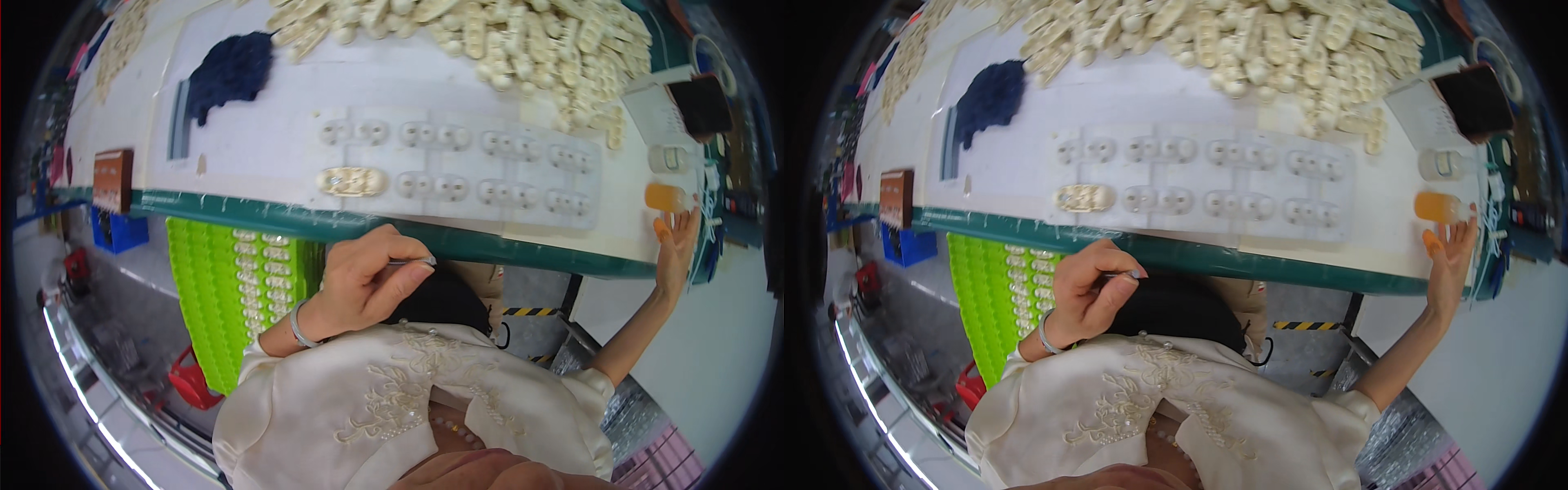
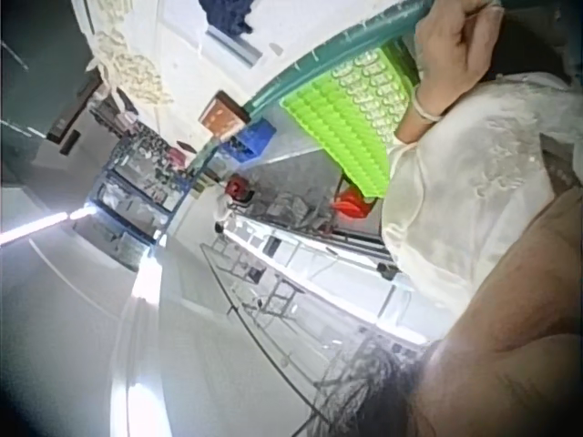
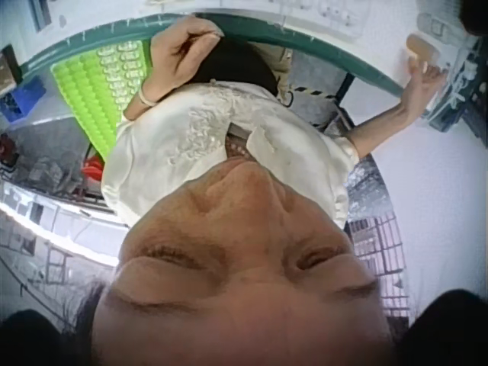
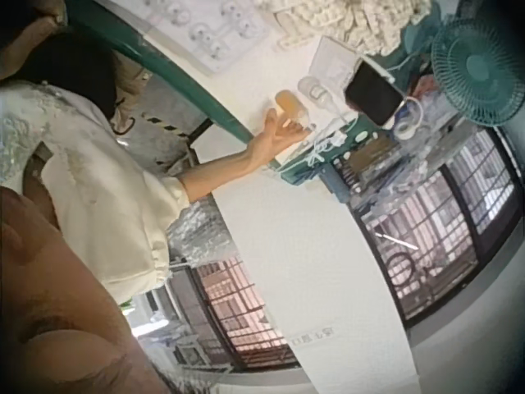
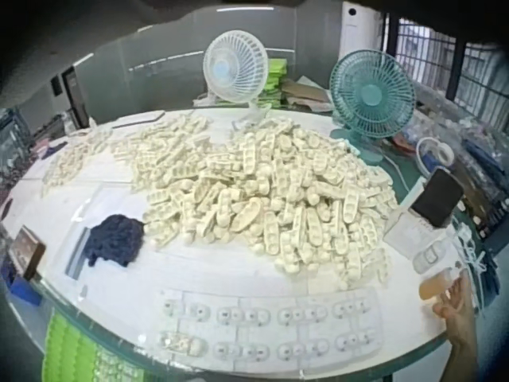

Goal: The recorder is assembling small plastic housing components by applying adhesive and fitting parts together.

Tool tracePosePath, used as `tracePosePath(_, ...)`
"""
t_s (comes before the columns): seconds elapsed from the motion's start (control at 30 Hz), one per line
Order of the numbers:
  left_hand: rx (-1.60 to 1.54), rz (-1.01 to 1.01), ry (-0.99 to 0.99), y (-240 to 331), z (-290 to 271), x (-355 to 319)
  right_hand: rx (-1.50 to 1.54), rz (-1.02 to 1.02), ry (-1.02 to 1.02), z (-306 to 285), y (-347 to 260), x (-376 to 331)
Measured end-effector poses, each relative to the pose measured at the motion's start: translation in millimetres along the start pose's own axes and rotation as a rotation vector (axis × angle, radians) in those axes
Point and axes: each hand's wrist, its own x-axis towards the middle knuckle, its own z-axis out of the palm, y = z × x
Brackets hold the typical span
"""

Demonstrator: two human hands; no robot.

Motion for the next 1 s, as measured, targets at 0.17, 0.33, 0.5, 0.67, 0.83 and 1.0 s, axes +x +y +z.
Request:
tracePosePath(0.17,0.093,-0.031,0.126,-1,-20,-14,-0.057,-0.032,0.0,9,27,8)
tracePosePath(0.33,0.097,-0.104,0.144,-3,-23,-18,-0.341,-0.055,0.171,8,42,20)
tracePosePath(0.5,0.141,-0.026,0.245,-14,-24,-22,-0.445,-0.081,0.225,-8,50,16)
tracePosePath(0.67,0.155,-0.094,0.23,-9,-28,-17,-0.547,-0.228,0.595,37,-15,-47)
tracePosePath(0.83,0.116,-0.045,0.204,-17,-25,-15,-0.163,-0.378,-0.098,128,-86,-107)
tracePosePath(1.0,0.121,0.039,0.203,-11,-23,-13,0.343,0.093,-0.828,202,-121,-103)
